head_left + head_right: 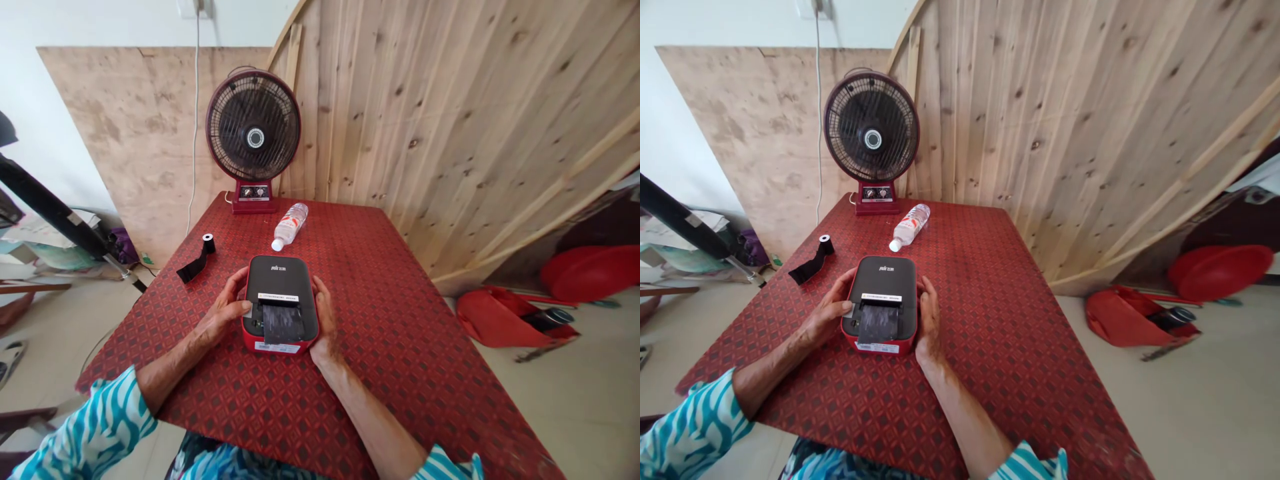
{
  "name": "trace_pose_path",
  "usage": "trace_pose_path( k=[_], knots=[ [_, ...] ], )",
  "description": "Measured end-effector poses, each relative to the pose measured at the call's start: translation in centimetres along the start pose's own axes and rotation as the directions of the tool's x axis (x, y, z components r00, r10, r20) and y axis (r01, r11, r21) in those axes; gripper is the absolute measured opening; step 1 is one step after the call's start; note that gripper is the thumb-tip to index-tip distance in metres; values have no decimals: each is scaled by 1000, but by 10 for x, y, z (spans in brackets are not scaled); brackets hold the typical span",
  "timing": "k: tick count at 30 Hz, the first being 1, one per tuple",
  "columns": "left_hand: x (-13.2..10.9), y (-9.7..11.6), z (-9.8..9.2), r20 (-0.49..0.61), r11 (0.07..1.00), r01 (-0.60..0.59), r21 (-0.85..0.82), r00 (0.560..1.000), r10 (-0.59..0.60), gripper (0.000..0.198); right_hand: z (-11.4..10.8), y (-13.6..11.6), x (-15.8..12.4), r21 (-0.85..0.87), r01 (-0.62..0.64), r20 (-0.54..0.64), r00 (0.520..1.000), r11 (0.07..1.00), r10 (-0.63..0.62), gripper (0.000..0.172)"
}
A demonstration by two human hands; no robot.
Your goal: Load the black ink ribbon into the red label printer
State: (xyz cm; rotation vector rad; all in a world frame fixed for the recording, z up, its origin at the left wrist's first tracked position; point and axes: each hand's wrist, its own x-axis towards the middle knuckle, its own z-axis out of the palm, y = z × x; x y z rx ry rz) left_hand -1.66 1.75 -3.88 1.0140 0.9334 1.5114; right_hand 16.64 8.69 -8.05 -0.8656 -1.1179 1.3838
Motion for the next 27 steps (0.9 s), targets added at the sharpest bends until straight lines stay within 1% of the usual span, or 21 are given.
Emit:
trace_pose_path(
  k=[2,4,7,9,14,19,25,27],
  knots=[
    [0,1,0,17,1000,5,11,1000,-5,66,0,0,0,-46,-7,-13,1000,999,7,47],
    [0,2,1,6,1000,22,17,1000,-22,66,-1,-2,1,-78,-20,-5,1000,997,20,47],
    [0,1,2,-29,999,33,26,999,-33,66,0,-5,0,-83,-33,5,999,996,34,46],
    [-1,-1,3,-32,999,35,22,999,-34,67,1,-6,0,-73,-34,-1,999,997,34,44],
    [-2,0,4,-45,998,63,27,997,-62,67,2,-9,-2,-103,-5,11,1000,995,6,44],
    [-2,-2,3,-15,999,40,-4,999,-40,67,1,-10,-1,-141,-6,12,1000,990,8,46],
    [-1,-2,4,-52,999,47,3,998,-47,69,1,-7,1,-146,42,33,999,988,-37,45],
    [-3,1,4,-71,998,49,36,996,-47,66,1,-6,2,-140,45,30,999,989,-41,46]
  ],
)
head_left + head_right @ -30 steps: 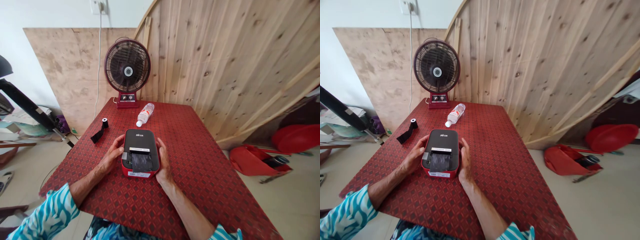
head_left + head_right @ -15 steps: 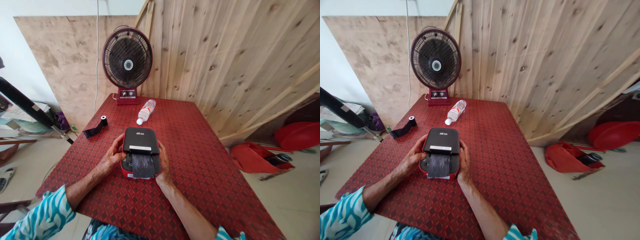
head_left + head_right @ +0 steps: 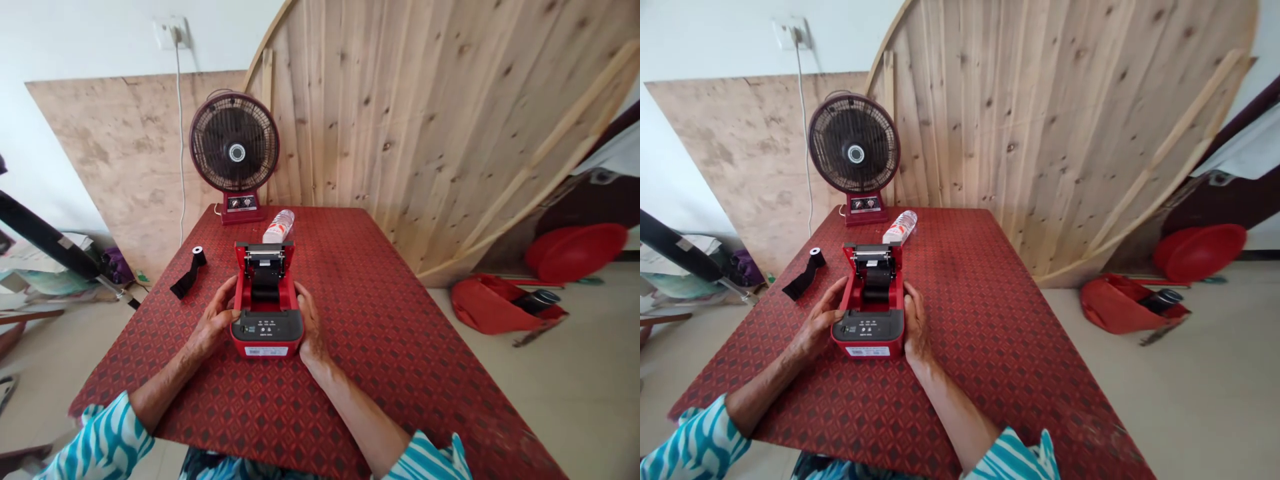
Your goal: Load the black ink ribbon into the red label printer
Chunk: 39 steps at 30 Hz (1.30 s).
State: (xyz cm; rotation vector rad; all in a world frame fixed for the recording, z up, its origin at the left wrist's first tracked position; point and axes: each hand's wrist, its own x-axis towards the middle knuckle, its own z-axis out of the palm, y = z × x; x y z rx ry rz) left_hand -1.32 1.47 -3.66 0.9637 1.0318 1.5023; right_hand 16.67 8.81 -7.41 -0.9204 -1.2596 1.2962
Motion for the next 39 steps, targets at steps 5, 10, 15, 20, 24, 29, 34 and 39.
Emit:
trace_pose_path(
  k=[5,10,15,20,24,29,34,39],
  knots=[
    [-5,31,2,-70,832,-284,477,931,357,32,1,1,2,5,28,4,1000,1000,-28,47],
    [19,71,33,493,271,-556,786,828,267,18,2,0,3,8,49,11,999,999,-49,46],
    [64,73,71,337,-322,-425,846,894,-295,23,4,1,6,26,91,7,996,996,-91,42],
    [74,66,84,251,-450,-388,805,908,-335,25,5,1,9,37,107,1,994,994,-107,39],
    [71,67,79,261,-462,-417,783,894,-364,28,6,1,10,44,113,-10,994,993,-112,36],
    [72,63,73,248,-492,-393,777,909,-335,29,5,1,10,30,113,-6,994,993,-112,35],
    [67,71,72,260,-494,-366,788,926,-272,31,4,1,10,17,103,20,994,995,-103,37],
    [47,85,59,345,-415,-405,815,914,-214,31,4,0,10,-21,144,80,987,989,-142,35]
  ],
)
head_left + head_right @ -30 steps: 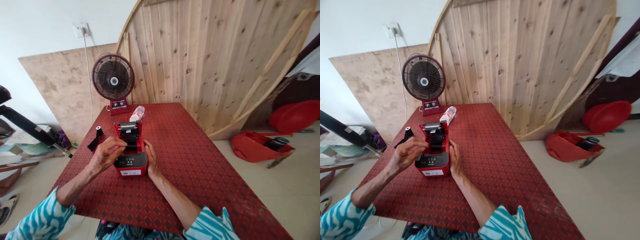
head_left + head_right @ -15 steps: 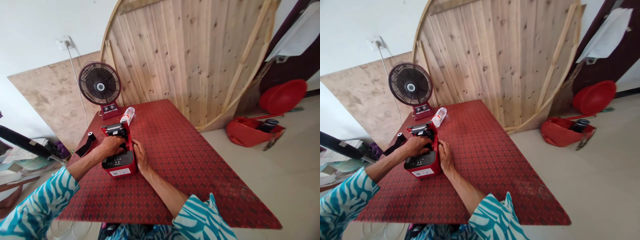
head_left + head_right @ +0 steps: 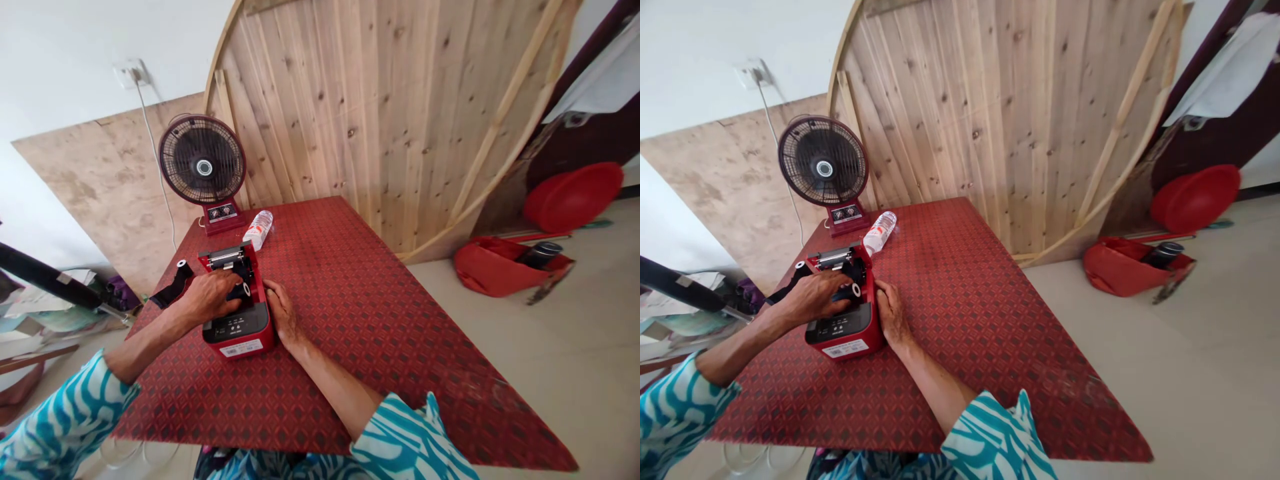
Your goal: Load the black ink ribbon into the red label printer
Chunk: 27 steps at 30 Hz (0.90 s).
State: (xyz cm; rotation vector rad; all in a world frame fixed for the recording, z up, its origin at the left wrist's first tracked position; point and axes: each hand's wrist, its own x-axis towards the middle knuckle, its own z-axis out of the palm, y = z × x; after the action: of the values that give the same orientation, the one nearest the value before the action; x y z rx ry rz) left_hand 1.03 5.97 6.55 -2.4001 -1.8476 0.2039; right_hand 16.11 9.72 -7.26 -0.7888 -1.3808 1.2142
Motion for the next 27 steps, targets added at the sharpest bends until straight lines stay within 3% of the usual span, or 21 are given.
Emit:
trace_pose_path(
  k=[4,10,15,20,24,27],
  knots=[
    [-14,-9,1,-77,996,-26,-90,997,19,32,0,0,0,-20,22,68,997,1000,-21,33],
    [-13,-11,4,-103,981,-81,-174,993,64,29,-2,-1,-1,-51,3,78,997,999,1,34],
    [-30,-18,-6,-219,897,-149,-416,974,60,36,-2,3,-1,-48,9,66,998,999,-5,33],
    [-64,-42,-12,-167,689,21,-724,964,-206,33,-3,3,-1,-35,-12,56,998,999,14,33],
    [-89,-62,-2,-133,408,70,-910,883,-450,40,-4,1,-2,-30,-34,47,998,999,35,33],
    [-106,-73,7,-77,252,87,-964,816,-573,52,-5,2,-2,-30,-44,46,998,999,46,34]
  ],
)
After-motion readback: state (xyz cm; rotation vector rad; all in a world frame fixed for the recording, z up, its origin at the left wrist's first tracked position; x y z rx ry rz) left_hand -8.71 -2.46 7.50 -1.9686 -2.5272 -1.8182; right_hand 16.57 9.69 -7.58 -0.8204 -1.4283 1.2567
